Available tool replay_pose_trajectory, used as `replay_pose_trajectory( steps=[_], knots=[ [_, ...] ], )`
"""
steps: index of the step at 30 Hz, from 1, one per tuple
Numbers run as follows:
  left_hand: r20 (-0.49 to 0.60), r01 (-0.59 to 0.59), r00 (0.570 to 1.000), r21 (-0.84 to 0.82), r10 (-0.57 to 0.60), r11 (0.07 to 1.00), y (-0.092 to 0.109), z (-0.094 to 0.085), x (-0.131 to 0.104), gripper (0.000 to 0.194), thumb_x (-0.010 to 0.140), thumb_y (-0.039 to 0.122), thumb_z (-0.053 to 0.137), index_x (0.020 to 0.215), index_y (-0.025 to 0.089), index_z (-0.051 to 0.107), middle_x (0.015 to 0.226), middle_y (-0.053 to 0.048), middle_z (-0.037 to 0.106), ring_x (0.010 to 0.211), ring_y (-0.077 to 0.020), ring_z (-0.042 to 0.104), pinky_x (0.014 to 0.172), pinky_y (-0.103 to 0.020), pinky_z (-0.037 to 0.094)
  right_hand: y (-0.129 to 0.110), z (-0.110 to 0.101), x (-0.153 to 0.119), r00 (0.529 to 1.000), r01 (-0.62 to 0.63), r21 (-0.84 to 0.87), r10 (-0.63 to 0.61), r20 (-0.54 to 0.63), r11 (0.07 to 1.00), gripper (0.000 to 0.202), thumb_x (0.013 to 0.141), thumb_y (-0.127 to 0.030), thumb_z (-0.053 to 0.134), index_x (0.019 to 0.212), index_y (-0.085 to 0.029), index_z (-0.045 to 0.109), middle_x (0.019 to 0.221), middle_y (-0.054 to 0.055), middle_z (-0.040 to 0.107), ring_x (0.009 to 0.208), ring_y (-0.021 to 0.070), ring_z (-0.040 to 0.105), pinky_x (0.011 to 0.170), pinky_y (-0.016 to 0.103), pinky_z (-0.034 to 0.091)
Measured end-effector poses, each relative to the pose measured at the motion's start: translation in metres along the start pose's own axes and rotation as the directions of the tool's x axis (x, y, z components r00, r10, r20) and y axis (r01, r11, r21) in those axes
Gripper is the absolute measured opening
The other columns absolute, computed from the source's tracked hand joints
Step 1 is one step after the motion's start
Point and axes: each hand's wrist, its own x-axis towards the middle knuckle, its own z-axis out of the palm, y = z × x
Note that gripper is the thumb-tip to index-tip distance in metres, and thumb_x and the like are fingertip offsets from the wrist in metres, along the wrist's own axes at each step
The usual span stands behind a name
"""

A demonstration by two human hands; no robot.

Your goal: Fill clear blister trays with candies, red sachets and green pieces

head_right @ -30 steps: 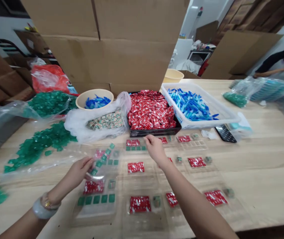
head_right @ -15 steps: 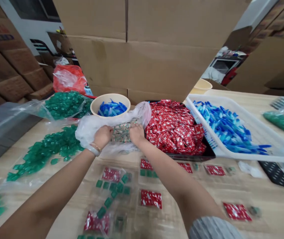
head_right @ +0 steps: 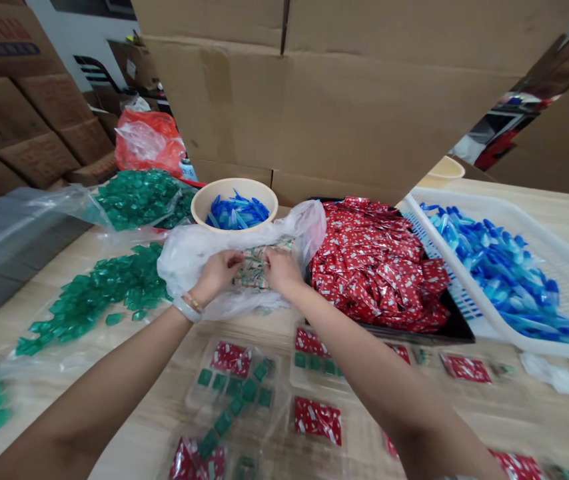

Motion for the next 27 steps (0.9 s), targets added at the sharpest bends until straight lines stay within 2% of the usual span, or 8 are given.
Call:
replay_pose_trajectory(
  steps=[3, 5, 11, 17, 20, 23, 25, 27],
  knots=[
    [0.030, 0.100, 0.995, -0.217, -0.096, 0.971, 0.000, -0.001, 0.003, 0.019, 0.066, 0.013, 0.055, 0.082, 0.011, 0.065, 0.076, -0.004, 0.066, 0.068, -0.0144, 0.058, 0.065, -0.024, 0.045, -0.004, -0.002, 0.005, 0.989, 0.057, 0.278, -0.092, 0.114, 0.959, 0.012, 0.072, -0.013, 0.052, 0.084, -0.016, 0.053, 0.066, -0.002, 0.052, 0.063, 0.0105, 0.048, 0.059, 0.021, 0.035],
    [0.083, 0.172, 0.985, -0.321, -0.153, 0.931, 0.000, -0.002, 0.005, 0.020, 0.063, 0.011, 0.057, 0.081, 0.010, 0.065, 0.073, -0.003, 0.066, 0.063, -0.0132, 0.057, 0.061, -0.023, 0.045, -0.006, -0.001, 0.010, 0.982, 0.075, 0.357, -0.131, 0.133, 0.931, 0.023, 0.070, -0.012, 0.055, 0.092, -0.016, 0.050, 0.061, -0.005, 0.048, 0.057, 0.0093, 0.046, 0.055, 0.020, 0.033],
    [0.215, 0.142, 0.975, -0.412, -0.055, 0.900, -0.007, -0.006, 0.007, 0.019, 0.064, 0.014, 0.054, 0.078, 0.011, 0.067, 0.064, 0.001, 0.063, 0.055, -0.0090, 0.051, 0.053, -0.019, 0.039, -0.009, -0.002, 0.020, 0.959, 0.115, 0.340, -0.193, 0.205, 0.933, 0.066, 0.066, -0.007, 0.056, 0.126, -0.012, 0.029, 0.061, -0.006, 0.047, 0.057, 0.0094, 0.046, 0.055, 0.020, 0.031],
    [0.244, 0.086, 0.969, -0.475, 0.038, 0.876, -0.010, -0.006, 0.006, 0.022, 0.069, 0.027, 0.054, 0.080, 0.011, 0.064, 0.070, -0.002, 0.063, 0.059, -0.0100, 0.053, 0.057, -0.021, 0.042, -0.013, -0.008, 0.031, 0.956, 0.078, 0.309, -0.159, 0.248, 0.948, 0.078, 0.062, -0.008, 0.060, 0.131, -0.012, 0.023, 0.064, -0.005, 0.051, 0.057, 0.0092, 0.046, 0.055, 0.019, 0.032],
    [0.111, 0.051, 0.994, -0.402, -0.006, 0.914, -0.008, -0.009, 0.005, 0.020, 0.066, 0.024, 0.057, 0.080, 0.010, 0.062, 0.072, -0.003, 0.063, 0.062, -0.0114, 0.054, 0.059, -0.022, 0.043, -0.008, -0.009, 0.033, 0.965, 0.037, 0.343, -0.123, 0.232, 0.939, 0.074, 0.062, -0.011, 0.061, 0.129, -0.013, 0.029, 0.068, -0.004, 0.056, 0.058, 0.0093, 0.049, 0.055, 0.019, 0.034],
    [-0.020, 0.023, 0.999, -0.213, -0.028, 0.977, -0.008, -0.014, 0.000, 0.019, 0.069, 0.024, 0.055, 0.081, 0.011, 0.062, 0.071, -0.004, 0.063, 0.064, -0.0131, 0.056, 0.061, -0.024, 0.044, 0.000, -0.006, 0.030, 0.984, 0.025, 0.218, -0.062, 0.165, 0.976, 0.031, 0.070, -0.013, 0.054, 0.100, -0.013, 0.057, 0.073, 0.001, 0.060, 0.064, 0.0110, 0.052, 0.060, 0.020, 0.037],
    [-0.030, -0.033, 0.999, -0.028, 0.032, 0.999, -0.007, -0.016, -0.003, 0.018, 0.071, 0.022, 0.053, 0.083, 0.012, 0.063, 0.075, -0.005, 0.064, 0.068, -0.0146, 0.057, 0.066, -0.025, 0.045, 0.002, -0.001, 0.025, 0.988, 0.079, 0.081, -0.089, 0.123, 0.994, 0.014, 0.074, -0.014, 0.050, 0.080, -0.014, 0.062, 0.076, 0.004, 0.061, 0.071, 0.0130, 0.054, 0.066, 0.022, 0.038],
    [-0.016, -0.078, 0.997, 0.146, 0.082, 0.986, -0.005, -0.015, -0.006, 0.019, 0.073, 0.019, 0.050, 0.085, 0.013, 0.064, 0.080, -0.006, 0.064, 0.075, -0.0159, 0.057, 0.071, -0.026, 0.044, 0.001, 0.005, 0.021, 0.985, 0.145, -0.008, -0.144, 0.100, 0.989, 0.014, 0.075, -0.017, 0.050, 0.080, -0.015, 0.063, 0.083, 0.005, 0.062, 0.078, 0.0151, 0.054, 0.070, 0.023, 0.038]
  ],
)
